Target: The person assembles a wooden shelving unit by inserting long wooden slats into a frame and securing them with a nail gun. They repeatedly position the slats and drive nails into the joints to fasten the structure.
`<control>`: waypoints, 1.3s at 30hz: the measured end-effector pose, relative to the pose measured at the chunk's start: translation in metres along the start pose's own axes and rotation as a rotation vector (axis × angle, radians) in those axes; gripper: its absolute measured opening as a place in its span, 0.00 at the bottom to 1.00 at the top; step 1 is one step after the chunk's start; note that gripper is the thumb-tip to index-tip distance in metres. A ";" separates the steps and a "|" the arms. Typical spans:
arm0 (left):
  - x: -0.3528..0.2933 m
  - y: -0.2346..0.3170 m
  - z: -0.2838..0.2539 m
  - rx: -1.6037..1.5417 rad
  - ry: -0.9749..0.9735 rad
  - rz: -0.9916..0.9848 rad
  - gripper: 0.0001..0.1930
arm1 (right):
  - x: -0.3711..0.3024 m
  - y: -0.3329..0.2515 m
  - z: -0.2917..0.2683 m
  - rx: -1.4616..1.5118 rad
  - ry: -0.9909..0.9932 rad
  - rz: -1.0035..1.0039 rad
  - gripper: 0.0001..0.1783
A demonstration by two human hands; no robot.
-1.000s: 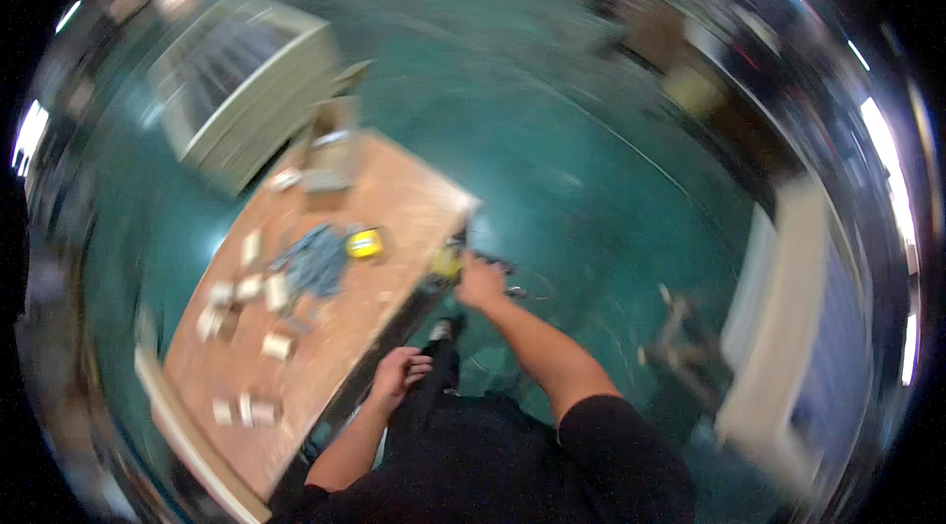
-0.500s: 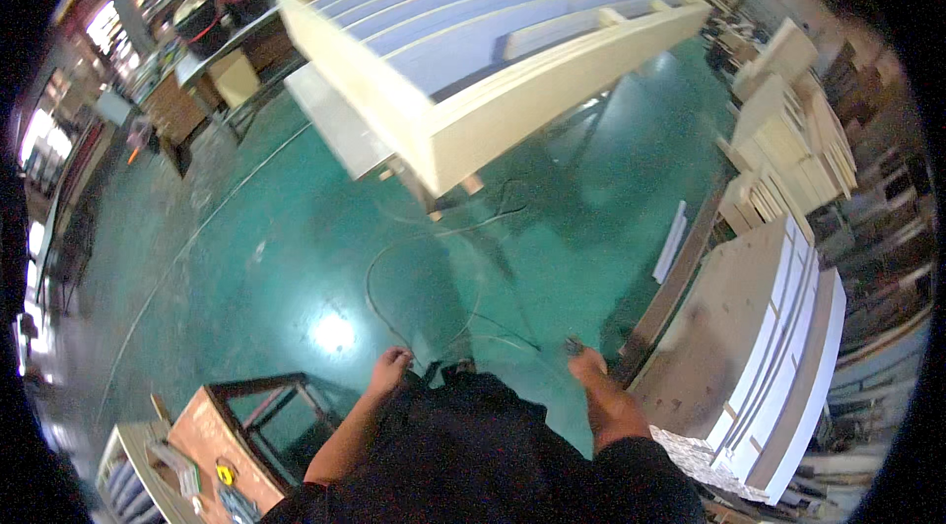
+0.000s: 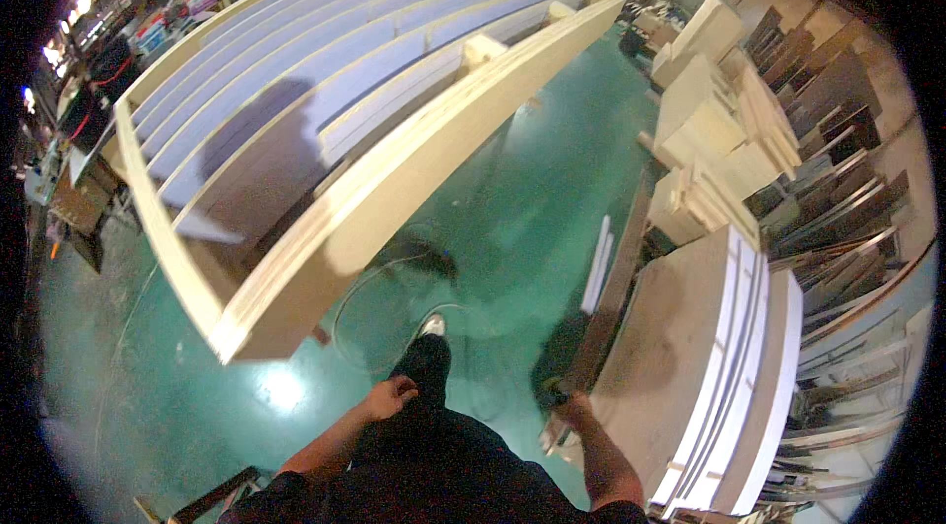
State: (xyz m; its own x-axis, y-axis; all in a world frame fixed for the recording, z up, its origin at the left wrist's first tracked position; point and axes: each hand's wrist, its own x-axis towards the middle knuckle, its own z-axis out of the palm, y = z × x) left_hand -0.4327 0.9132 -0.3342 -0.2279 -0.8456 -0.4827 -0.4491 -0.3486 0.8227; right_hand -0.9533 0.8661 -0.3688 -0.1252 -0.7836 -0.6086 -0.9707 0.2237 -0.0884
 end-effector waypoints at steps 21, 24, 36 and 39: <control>0.316 0.475 -0.241 0.314 0.459 0.996 0.22 | 0.499 -0.220 -0.351 -0.202 -0.118 -0.949 0.28; 0.333 0.523 -0.292 0.677 0.759 0.528 0.41 | 0.539 -0.248 -0.407 -0.245 -0.201 -1.022 0.28; 0.396 0.542 -0.326 0.762 0.584 -0.224 0.62 | 0.570 -0.282 -0.651 -0.094 -0.472 -1.423 0.41; 0.399 0.536 -0.330 0.774 0.624 -0.154 0.60 | 0.512 -0.334 -0.752 -0.112 -0.695 -1.345 0.38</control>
State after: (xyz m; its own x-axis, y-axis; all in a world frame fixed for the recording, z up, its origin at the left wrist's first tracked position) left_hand -0.4796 0.2556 0.0132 0.2741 -0.9513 -0.1412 -0.9238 -0.3012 0.2362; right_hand -0.8477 -0.0454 -0.0579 0.9271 0.0645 -0.3693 -0.2950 -0.4822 -0.8249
